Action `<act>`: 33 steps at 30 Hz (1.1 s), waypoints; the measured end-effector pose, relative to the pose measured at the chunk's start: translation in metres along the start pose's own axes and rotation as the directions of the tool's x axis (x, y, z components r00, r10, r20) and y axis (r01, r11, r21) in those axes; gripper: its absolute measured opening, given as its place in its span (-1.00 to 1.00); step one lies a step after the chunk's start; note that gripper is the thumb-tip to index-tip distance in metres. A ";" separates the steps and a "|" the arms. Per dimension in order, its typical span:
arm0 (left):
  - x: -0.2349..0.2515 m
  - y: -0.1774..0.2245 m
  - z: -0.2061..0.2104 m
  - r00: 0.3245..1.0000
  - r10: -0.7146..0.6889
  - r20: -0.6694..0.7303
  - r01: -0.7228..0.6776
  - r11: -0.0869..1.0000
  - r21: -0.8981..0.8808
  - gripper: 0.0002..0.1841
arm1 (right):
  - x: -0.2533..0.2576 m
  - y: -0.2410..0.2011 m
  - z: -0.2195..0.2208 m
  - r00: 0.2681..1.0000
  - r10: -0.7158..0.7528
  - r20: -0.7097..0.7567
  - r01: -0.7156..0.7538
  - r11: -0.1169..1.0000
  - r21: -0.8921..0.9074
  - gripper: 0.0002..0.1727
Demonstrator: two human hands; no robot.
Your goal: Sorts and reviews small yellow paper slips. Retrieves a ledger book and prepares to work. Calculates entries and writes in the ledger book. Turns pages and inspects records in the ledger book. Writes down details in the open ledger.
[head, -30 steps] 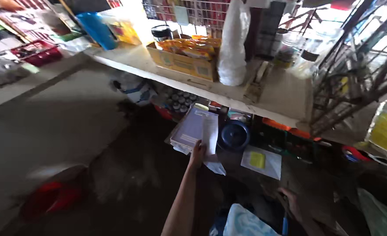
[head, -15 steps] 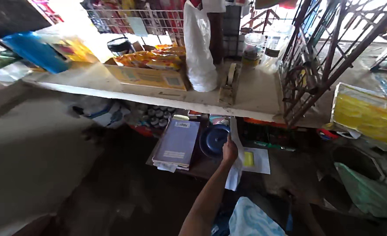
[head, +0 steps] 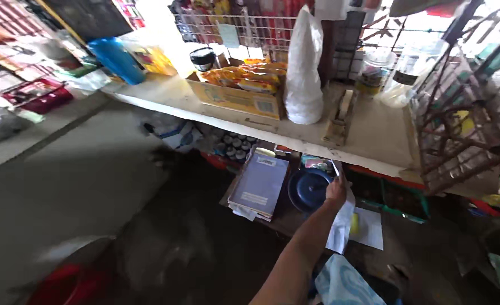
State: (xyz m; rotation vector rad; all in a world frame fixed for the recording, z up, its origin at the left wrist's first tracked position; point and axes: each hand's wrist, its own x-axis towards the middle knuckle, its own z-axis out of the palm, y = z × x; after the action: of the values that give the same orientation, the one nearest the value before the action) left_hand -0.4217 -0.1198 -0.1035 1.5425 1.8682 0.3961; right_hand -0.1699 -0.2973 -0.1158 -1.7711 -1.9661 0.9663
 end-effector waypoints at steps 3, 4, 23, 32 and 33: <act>-0.002 0.005 -0.004 0.999 0.045 0.031 -0.048 0.993 0.110 -0.34 | 0.022 -0.005 0.012 0.996 -0.092 -0.003 0.092 0.995 -0.028 -0.63; -0.006 0.003 -0.012 0.995 0.097 -0.010 -0.095 0.989 0.115 -0.34 | 0.027 -0.017 0.011 0.996 -0.082 0.021 0.083 0.996 -0.024 -0.63; -0.051 -0.287 -0.183 0.736 -0.596 -0.321 0.585 0.799 -0.141 -0.08 | 0.081 -0.098 0.067 0.966 -0.257 0.030 0.257 0.966 0.003 -0.69; -0.076 -0.230 -0.163 0.912 -0.366 -0.188 0.348 0.930 -0.122 -0.52 | 0.083 -0.109 0.088 0.949 -0.314 0.030 0.314 0.949 0.002 -0.73; -0.079 -0.231 -0.161 0.915 -0.357 -0.190 0.336 0.932 -0.133 -0.52 | 0.083 -0.108 0.089 0.944 -0.328 0.021 0.329 0.944 0.000 -0.74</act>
State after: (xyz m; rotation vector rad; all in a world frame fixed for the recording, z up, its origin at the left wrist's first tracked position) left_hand -0.6944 -0.2244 -0.1051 1.1065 2.2028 0.4932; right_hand -0.3225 -0.2408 -0.1247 -1.3749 -2.1847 0.8684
